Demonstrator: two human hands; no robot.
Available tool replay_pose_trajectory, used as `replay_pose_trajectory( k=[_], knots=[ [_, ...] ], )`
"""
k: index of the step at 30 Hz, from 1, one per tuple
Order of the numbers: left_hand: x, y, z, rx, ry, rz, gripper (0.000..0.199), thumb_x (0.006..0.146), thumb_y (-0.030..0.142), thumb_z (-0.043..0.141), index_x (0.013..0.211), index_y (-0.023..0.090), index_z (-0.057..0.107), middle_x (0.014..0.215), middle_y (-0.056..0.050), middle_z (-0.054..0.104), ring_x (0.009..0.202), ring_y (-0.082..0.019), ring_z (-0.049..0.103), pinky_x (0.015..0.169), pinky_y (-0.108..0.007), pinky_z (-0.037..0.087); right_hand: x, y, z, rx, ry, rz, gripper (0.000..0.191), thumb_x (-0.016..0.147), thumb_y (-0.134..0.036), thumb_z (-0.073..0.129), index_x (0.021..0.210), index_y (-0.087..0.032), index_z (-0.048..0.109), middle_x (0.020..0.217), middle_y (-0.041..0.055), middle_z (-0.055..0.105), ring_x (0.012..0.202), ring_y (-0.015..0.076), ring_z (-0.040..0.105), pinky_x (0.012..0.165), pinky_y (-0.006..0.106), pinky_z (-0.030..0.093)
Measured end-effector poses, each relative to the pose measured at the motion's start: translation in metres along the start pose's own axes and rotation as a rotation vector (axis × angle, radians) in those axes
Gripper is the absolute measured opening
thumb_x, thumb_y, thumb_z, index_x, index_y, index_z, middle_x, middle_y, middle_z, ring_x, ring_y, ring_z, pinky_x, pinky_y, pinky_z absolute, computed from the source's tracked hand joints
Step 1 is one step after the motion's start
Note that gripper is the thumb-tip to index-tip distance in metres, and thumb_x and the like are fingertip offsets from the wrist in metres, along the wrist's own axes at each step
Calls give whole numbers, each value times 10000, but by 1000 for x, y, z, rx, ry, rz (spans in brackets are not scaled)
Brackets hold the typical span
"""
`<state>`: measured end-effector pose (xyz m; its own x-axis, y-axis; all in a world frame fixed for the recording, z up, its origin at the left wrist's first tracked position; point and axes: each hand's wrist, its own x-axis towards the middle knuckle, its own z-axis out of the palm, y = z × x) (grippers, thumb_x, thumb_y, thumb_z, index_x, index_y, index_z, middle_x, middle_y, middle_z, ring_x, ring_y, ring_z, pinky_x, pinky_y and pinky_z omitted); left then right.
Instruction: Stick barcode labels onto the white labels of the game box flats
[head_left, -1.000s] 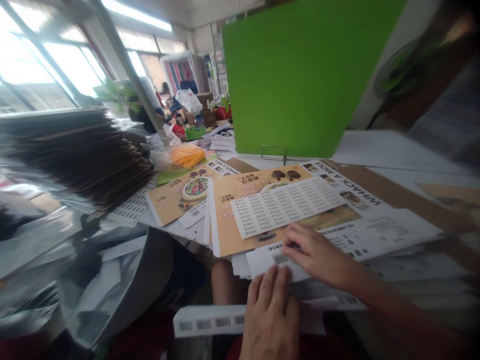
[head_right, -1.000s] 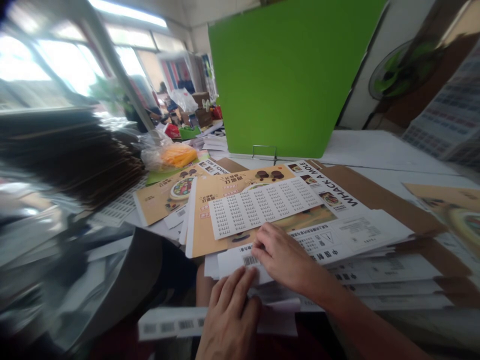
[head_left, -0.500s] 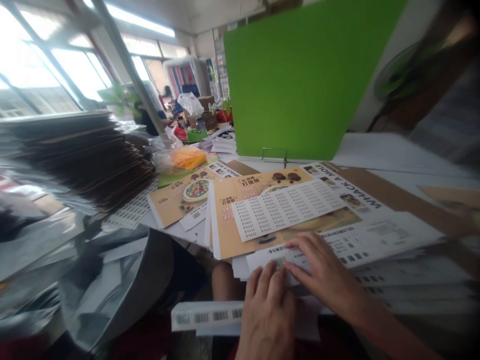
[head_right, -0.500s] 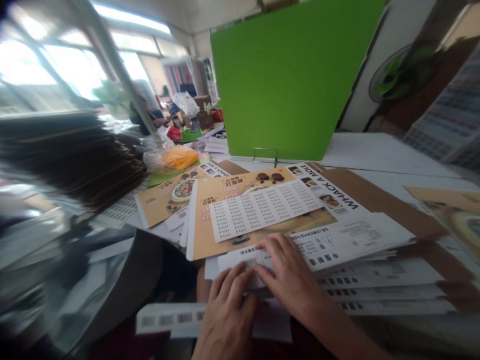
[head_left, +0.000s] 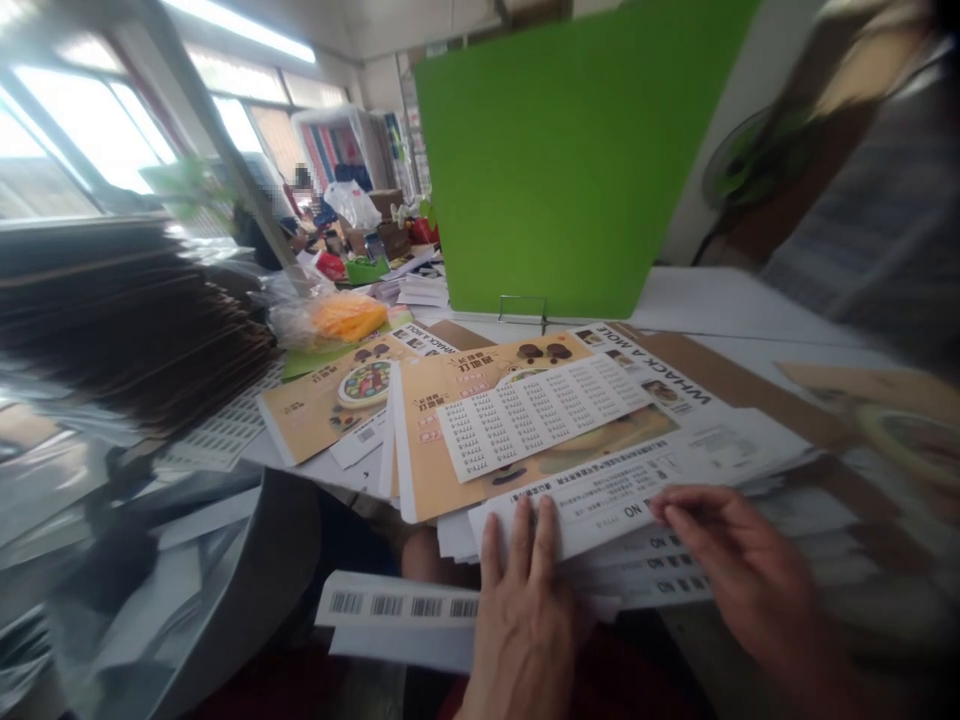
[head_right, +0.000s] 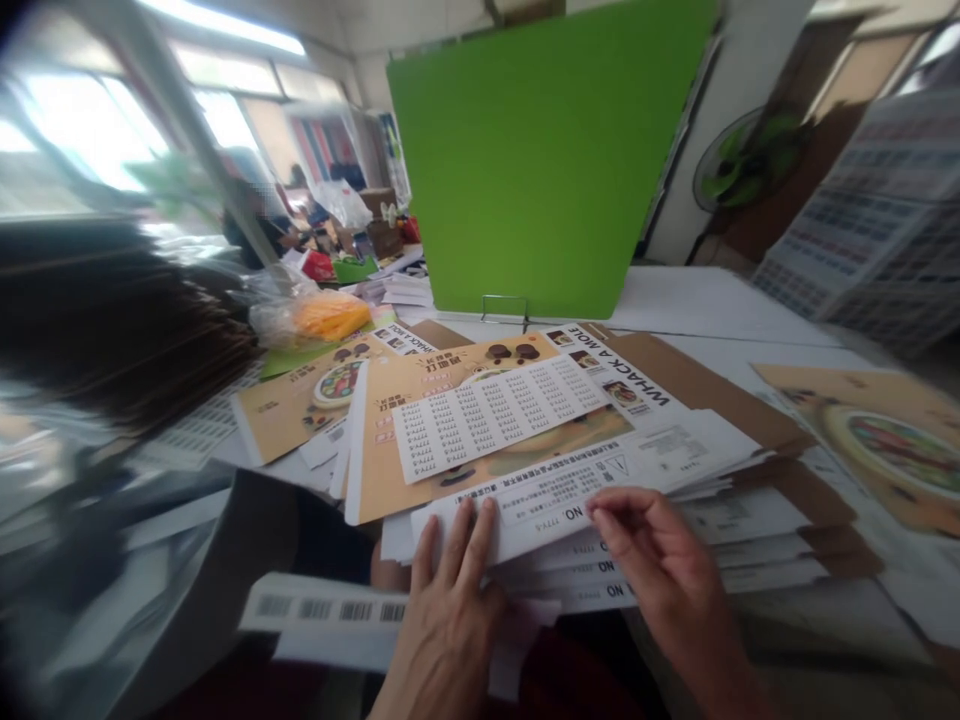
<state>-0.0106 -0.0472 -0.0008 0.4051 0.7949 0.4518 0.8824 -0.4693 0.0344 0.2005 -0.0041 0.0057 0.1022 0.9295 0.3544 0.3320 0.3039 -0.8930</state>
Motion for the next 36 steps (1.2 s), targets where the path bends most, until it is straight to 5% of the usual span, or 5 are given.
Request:
replay_pose_trajectory(
  k=[7,19,28,32,36],
  knots=[
    [0,-3,5,1,-8,-3,205,896,303,632,741,181,690,1516,-114,382,1373,-374,360,1064,-603,365,23,-12,-8,-127,60,-6,159,856,-385,631,918,-239,636,985,15,674,917,183,646,827,254,538],
    [-10,-3,17,41,104,45,111,854,143,577,794,169,666,1496,-113,412,1347,-364,393,1038,-583,396,56,-18,11,-409,-246,-460,191,948,-298,507,1103,-280,615,1201,18,633,1132,197,592,957,350,512],
    [-10,-3,14,5,131,62,112,850,202,627,739,186,630,1483,-89,434,1347,-357,399,1079,-572,352,158,-9,50,-733,-541,-392,530,942,-384,486,1449,-241,425,1525,78,358,1408,313,318,1122,573,346],
    [-13,-5,3,10,160,141,187,876,263,637,704,205,590,1442,-56,490,1342,-307,422,1148,-509,277,189,-14,68,-740,-622,-434,453,852,-385,618,1283,-246,606,1271,110,611,1243,354,508,1036,597,414],
    [-15,-5,-23,37,238,75,226,888,199,605,674,196,530,1461,-71,466,1378,-294,377,1146,-470,300,176,-37,59,-675,-647,-536,214,927,-295,505,957,-195,692,984,86,665,957,238,614,879,447,517]
  ],
)
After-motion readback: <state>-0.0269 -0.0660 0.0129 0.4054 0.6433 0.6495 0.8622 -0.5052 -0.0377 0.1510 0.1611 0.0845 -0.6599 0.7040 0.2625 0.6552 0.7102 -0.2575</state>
